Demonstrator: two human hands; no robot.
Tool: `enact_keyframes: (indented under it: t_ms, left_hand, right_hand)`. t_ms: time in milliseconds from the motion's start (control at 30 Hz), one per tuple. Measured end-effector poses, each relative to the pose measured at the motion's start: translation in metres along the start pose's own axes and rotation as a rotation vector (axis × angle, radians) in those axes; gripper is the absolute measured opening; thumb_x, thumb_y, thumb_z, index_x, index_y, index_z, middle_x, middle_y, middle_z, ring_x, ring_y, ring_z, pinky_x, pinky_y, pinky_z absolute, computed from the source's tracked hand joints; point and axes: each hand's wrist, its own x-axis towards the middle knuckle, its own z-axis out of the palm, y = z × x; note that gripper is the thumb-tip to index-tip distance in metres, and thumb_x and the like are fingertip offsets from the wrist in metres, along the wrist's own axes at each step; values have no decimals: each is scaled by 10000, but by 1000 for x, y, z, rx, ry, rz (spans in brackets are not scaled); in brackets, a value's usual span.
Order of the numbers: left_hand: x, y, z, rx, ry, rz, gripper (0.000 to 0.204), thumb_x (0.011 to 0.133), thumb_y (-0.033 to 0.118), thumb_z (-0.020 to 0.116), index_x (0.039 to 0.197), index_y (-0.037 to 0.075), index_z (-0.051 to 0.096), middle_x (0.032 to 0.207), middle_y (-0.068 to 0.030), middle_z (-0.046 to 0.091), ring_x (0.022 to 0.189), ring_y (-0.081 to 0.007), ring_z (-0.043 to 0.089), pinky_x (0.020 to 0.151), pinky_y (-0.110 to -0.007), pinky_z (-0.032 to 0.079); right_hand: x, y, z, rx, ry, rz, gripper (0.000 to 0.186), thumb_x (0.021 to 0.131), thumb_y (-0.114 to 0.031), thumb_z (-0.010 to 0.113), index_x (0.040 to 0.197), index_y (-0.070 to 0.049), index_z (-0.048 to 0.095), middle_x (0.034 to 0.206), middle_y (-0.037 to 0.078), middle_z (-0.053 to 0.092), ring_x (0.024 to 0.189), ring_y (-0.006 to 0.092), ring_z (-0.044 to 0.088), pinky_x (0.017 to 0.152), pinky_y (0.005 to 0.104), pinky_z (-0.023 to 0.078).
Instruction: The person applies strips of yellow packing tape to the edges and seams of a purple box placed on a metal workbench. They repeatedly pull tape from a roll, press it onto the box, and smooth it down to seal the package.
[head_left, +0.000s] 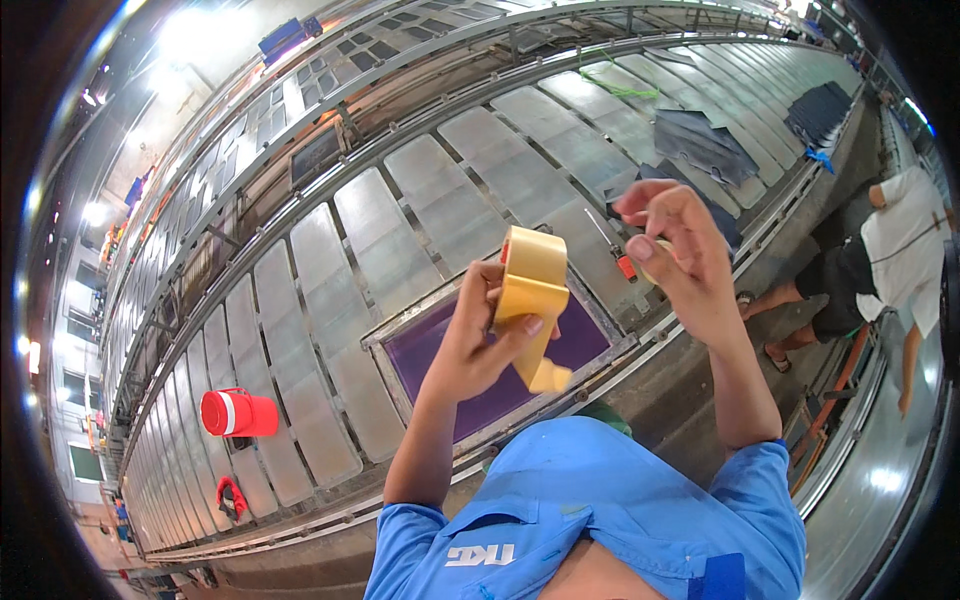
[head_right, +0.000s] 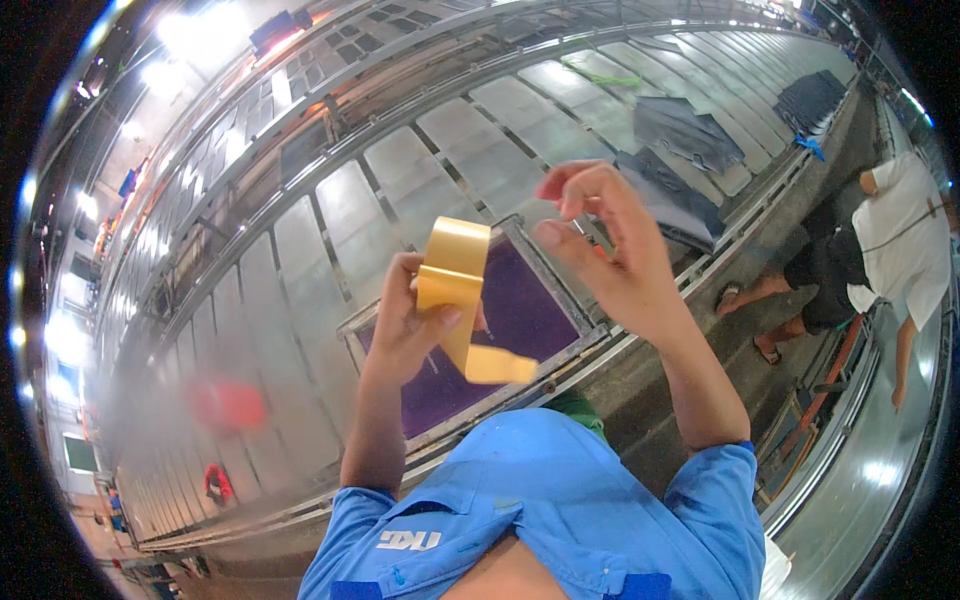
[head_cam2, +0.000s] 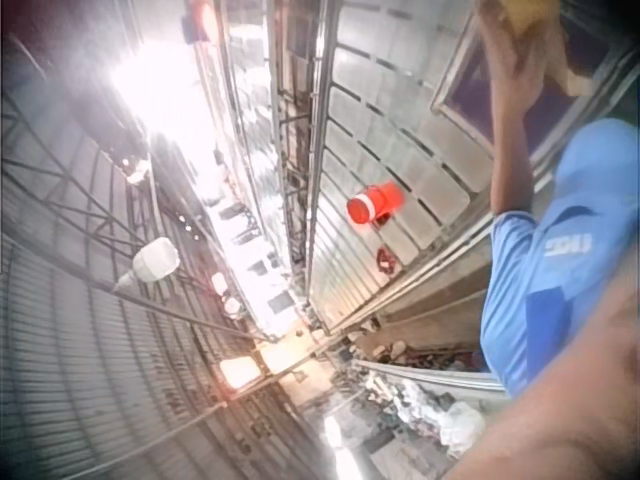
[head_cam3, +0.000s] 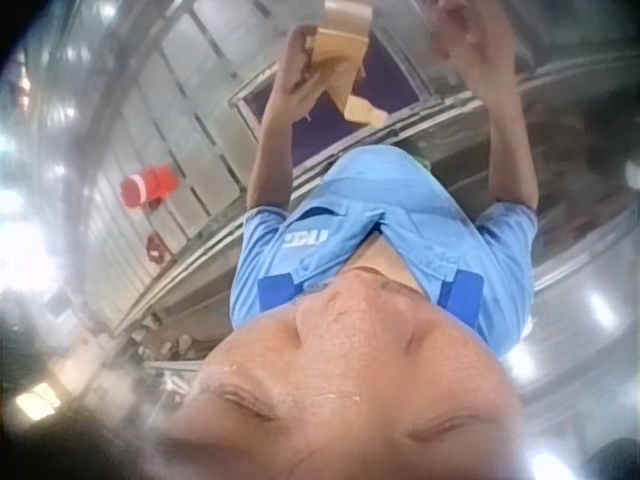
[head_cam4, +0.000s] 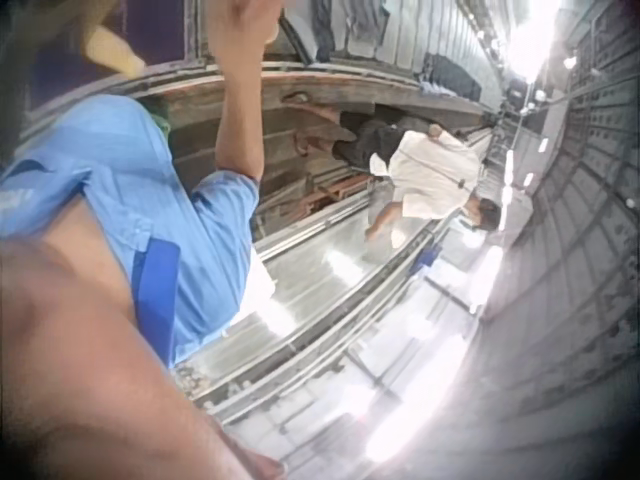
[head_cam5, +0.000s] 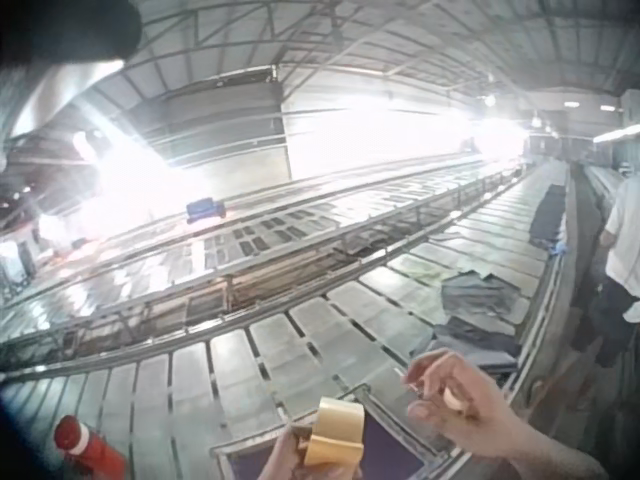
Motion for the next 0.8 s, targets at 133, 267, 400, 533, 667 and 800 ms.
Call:
enact_keyframes:
  t_ms: [133, 267, 400, 533, 667, 800]
  left_hand:
    - [-7, 7, 8, -18, -38, -55, 330, 984, 62, 570, 1220, 27, 341, 1108, -152, 629, 963, -186, 658, 838, -336, 511]
    - [-17, 1, 10, -10, 4, -54, 322, 976, 84, 604, 1176, 27, 359, 1080, -151, 637, 971, -152, 636, 819, -291, 503]
    - [-22, -1, 6, 129, 71, -56, 290, 972, 92, 619, 1132, 23, 387, 980, -135, 659, 912, -129, 644, 772, -272, 509]
    - [-24, 2, 7, 93, 125, -97, 262, 971, 84, 615, 1112, 20, 403, 917, -115, 668, 826, -132, 675, 718, -268, 522]
    - [-22, 1, 4, 85, 124, -107, 258, 974, 82, 608, 1120, 16, 406, 918, -113, 664, 795, -140, 690, 690, -260, 529]
    - [-22, 3, 5, 38, 139, -131, 255, 980, 79, 601, 1134, 17, 407, 923, -114, 650, 796, -150, 683, 680, -264, 533]
  right_hand:
    - [15, -3, 30, 86, -204, 96, 223, 966, -171, 645, 950, -80, 442, 1248, 139, 549, 1183, 208, 540, 980, 349, 432]
    - [14, 8, 49, 130, -302, 119, 270, 993, -243, 616, 925, -59, 430, 1257, 172, 540, 1150, 218, 542, 955, 339, 447]
    - [16, 3, 54, 110, -352, 253, 302, 1009, -279, 590, 908, -53, 418, 1265, 172, 525, 1139, 206, 527, 958, 326, 435]
    - [16, 0, 58, -1, -408, 307, 334, 1030, -330, 547, 892, -60, 406, 1303, 164, 498, 1189, 198, 493, 999, 328, 406]
    - [10, 1, 64, -145, -400, 239, 377, 1020, -365, 563, 874, -59, 401, 1281, 170, 504, 1139, 201, 498, 977, 323, 411]
    - [9, 6, 71, -168, -396, 250, 392, 1019, -375, 567, 859, -57, 402, 1226, 158, 524, 1045, 180, 508, 900, 305, 437]
